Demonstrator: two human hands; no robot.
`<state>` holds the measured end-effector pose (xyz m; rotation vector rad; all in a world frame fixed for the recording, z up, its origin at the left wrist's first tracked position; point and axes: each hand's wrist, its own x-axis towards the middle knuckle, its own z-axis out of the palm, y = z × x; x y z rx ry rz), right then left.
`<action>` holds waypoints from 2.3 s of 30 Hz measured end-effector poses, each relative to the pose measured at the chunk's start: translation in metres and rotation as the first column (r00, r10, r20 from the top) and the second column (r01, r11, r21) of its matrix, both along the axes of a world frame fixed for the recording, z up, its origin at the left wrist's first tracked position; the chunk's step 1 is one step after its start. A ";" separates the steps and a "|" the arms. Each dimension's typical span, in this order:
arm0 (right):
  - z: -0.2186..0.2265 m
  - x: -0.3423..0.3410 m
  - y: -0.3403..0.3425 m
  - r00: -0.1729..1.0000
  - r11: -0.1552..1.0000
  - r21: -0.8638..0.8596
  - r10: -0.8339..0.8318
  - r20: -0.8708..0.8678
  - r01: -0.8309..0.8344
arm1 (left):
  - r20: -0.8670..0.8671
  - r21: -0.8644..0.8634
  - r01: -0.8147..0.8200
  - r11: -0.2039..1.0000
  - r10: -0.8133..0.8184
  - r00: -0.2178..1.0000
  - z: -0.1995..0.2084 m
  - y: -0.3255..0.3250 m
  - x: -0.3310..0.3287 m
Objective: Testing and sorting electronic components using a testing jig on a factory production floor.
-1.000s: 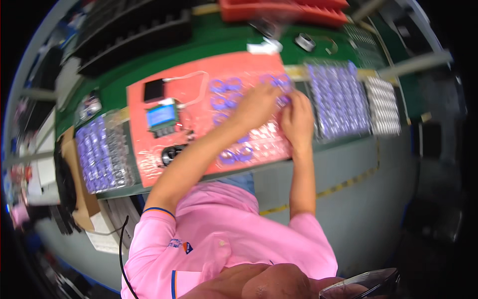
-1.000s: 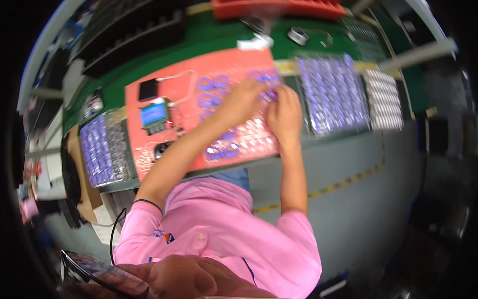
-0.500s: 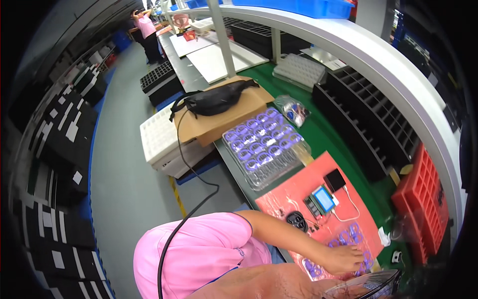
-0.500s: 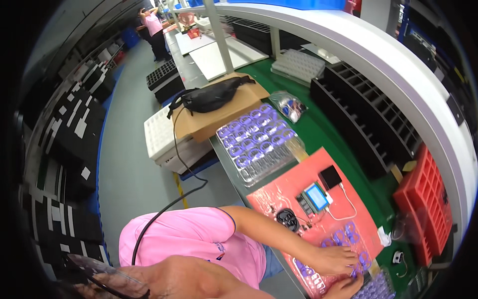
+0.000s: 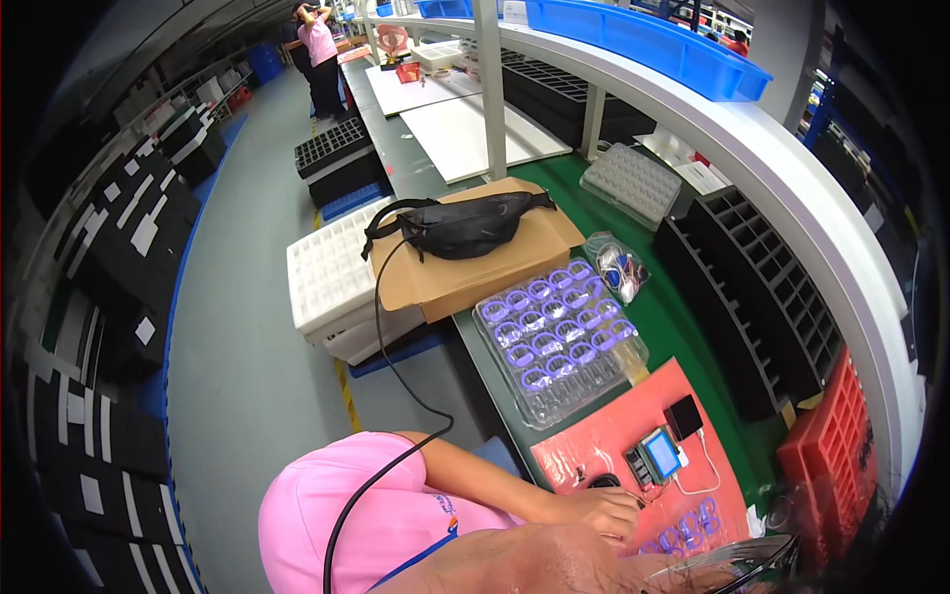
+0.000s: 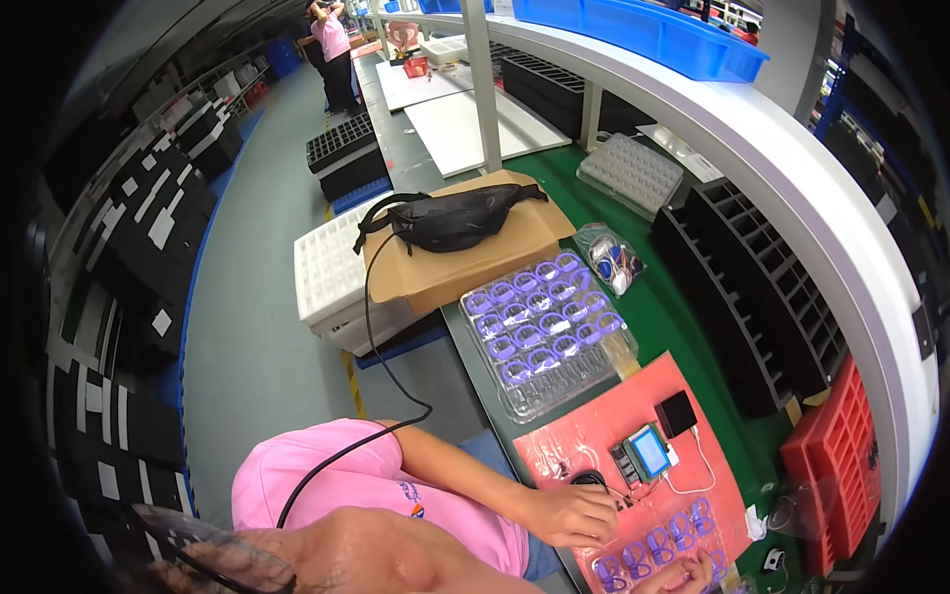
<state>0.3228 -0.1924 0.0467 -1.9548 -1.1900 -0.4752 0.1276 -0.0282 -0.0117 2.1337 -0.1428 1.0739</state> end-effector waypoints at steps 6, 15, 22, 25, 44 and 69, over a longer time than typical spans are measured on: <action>-0.121 -0.024 0.048 0.762 0.884 0.158 0.461 -0.454 -0.441 | -0.070 -0.092 0.019 0.996 -0.026 0.997 -0.006 0.004 -0.052; -0.086 -0.135 0.096 0.069 0.771 0.485 0.557 -0.827 -0.411 | -0.057 -0.327 0.023 0.945 -0.044 0.997 -0.027 0.000 -0.089; -0.097 -0.153 0.111 -0.174 0.623 0.549 0.559 -0.811 -0.557 | -0.140 -0.378 -0.100 0.921 0.049 0.989 -0.033 -0.005 -0.110; -0.097 -0.160 0.112 -0.163 0.604 0.529 0.554 -0.816 -0.595 | -0.160 -0.402 -0.139 0.905 0.080 0.984 -0.048 -0.007 -0.115; -0.114 -0.162 0.115 0.126 0.561 0.375 0.661 -0.740 -0.738 | -0.069 -0.364 -0.111 0.925 0.092 0.993 -0.049 -0.004 -0.112; -0.142 -0.155 0.108 -0.059 0.547 0.450 0.588 -0.807 -0.705 | -0.266 -0.404 -0.149 0.902 0.040 0.963 -0.070 -0.009 -0.114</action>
